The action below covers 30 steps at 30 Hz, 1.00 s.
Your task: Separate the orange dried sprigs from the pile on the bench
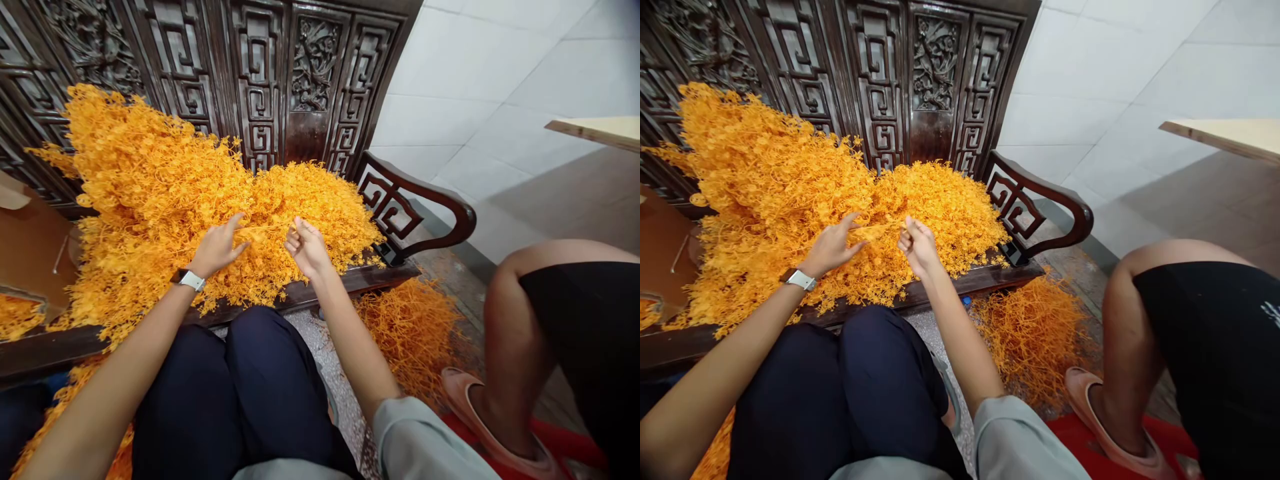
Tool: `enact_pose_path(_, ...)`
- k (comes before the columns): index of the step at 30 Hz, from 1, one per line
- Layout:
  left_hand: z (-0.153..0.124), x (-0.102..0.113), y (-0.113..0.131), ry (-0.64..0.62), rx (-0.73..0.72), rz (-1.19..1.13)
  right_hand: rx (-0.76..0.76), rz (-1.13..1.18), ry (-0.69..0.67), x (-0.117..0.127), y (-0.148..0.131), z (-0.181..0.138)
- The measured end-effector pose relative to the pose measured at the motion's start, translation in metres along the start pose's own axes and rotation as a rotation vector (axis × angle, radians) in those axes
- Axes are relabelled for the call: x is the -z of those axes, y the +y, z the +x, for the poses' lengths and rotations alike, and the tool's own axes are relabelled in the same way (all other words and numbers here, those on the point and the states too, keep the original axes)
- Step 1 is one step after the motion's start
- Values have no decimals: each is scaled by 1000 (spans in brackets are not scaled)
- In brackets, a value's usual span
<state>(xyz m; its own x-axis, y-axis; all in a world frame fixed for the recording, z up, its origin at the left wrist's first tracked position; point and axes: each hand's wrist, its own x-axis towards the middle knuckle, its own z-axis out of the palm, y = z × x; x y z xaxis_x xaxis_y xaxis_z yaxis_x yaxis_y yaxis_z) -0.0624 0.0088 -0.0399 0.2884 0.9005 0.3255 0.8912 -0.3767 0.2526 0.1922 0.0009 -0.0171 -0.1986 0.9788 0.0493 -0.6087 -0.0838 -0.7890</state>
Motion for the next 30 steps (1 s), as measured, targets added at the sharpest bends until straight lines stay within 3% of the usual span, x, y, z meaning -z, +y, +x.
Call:
enact_pose_path(3, -7, 2, -25, 43, 152, -23, 70, -3, 13, 2, -23, -10)
enact_pose_path(8, -22, 3, -58, 103, 174, 87, 274, -51, 46, 17, -76, -24)
enact_pose_path(13, -33, 6, -71, 69, 239, 101, 485, -94, 134, 49, -131, -39)
enact_pose_path(15, -32, 11, -70, 143, 209, 104, 488, -133, 121, 57, -144, -47)
enact_pose_path(17, -27, 20, -61, 297, 145, 134, 475, -160, 94, 60, -149, -54)
enact_pose_path(19, -19, 34, -35, 481, 60, 147, 447, -207, 90, 59, -147, -57)
enact_pose_path(22, -10, 54, 39, 637, -76, -72, 423, -269, 114, 49, -133, -57)
enact_pose_path(24, -8, 60, 100, 534, -131, -372, 443, -298, 106, 36, -118, -59)
enact_pose_path(26, -8, 56, 153, 315, -127, -649, 496, -373, 87, 19, -102, -65)
enact_pose_path(28, -7, 42, 186, 129, -75, -772, 546, -485, 70, 3, -87, -71)
enact_pose_path(30, -4, 25, 199, 54, -10, -902, 589, -591, 69, -8, -77, -73)
